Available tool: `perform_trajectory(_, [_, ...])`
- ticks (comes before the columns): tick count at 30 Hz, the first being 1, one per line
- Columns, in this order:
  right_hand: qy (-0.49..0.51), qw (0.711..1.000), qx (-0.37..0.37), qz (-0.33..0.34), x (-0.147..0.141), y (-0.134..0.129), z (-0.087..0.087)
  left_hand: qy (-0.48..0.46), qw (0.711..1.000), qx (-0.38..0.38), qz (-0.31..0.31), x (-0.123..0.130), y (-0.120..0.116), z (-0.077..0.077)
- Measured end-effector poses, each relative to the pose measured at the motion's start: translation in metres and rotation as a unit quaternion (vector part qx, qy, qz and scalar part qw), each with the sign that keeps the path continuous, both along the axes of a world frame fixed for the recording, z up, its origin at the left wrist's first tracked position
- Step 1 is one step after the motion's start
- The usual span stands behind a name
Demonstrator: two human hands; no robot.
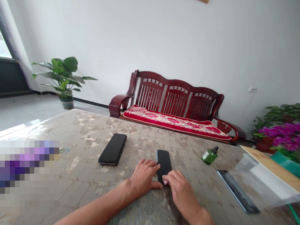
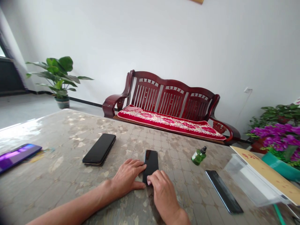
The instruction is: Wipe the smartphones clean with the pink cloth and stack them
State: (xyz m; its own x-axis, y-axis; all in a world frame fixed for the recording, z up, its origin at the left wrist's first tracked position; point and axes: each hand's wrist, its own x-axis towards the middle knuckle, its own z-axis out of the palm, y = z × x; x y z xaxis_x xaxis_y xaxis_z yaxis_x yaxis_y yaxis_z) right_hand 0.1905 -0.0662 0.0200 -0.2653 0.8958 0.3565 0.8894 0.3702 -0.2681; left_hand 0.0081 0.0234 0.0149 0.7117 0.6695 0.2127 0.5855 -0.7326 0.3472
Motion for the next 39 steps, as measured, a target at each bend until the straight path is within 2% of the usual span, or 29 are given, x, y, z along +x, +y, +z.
perform_trajectory(7, [0.016, 0.999, 0.012, -0.048, 0.007, 0.036, 0.001, 0.001, 1.000, 0.004, 0.026, 0.006, -0.005, -0.006])
perform_trajectory(9, [0.007, 0.999, 0.007, -0.038, 0.008, 0.034, 0.003, 0.003, 1.000, 0.004, 0.026, 0.006, -0.006, -0.006])
perform_trajectory(15, [-0.006, 0.999, -0.027, 0.022, 0.013, -0.004, 0.007, 0.006, 1.000, -0.001, 0.019, 0.003, -0.007, -0.003])
perform_trajectory(17, [-0.004, 0.999, -0.027, 0.027, 0.014, -0.008, 0.006, 0.008, 1.000, 0.001, 0.017, 0.003, -0.007, -0.001])
perform_trajectory(19, [-0.003, 1.000, -0.014, 0.019, 0.014, -0.001, 0.005, 0.009, 1.000, 0.002, 0.017, 0.003, -0.008, 0.000])
perform_trajectory(24, [-0.001, 1.000, 0.013, -0.027, 0.014, 0.038, 0.003, 0.012, 1.000, 0.007, 0.022, 0.003, -0.007, 0.002])
perform_trajectory(26, [0.003, 0.999, 0.015, -0.029, 0.014, 0.043, 0.004, 0.013, 1.000, 0.007, 0.027, 0.004, -0.007, 0.001])
perform_trajectory(28, [0.007, 1.000, 0.010, -0.019, 0.014, 0.036, 0.004, 0.012, 0.999, 0.004, 0.030, 0.004, -0.006, 0.000])
perform_trajectory(34, [-0.002, 1.000, -0.016, 0.025, 0.013, -0.006, 0.007, 0.005, 1.000, 0.001, 0.029, 0.003, -0.006, -0.003])
perform_trajectory(36, [0.001, 1.000, -0.011, 0.025, 0.012, -0.005, 0.006, 0.005, 1.000, 0.005, 0.029, 0.003, -0.006, -0.002])
perform_trajectory(39, [0.013, 1.000, 0.005, 0.007, 0.012, 0.017, 0.004, 0.006, 1.000, 0.004, 0.026, 0.003, -0.006, -0.001])
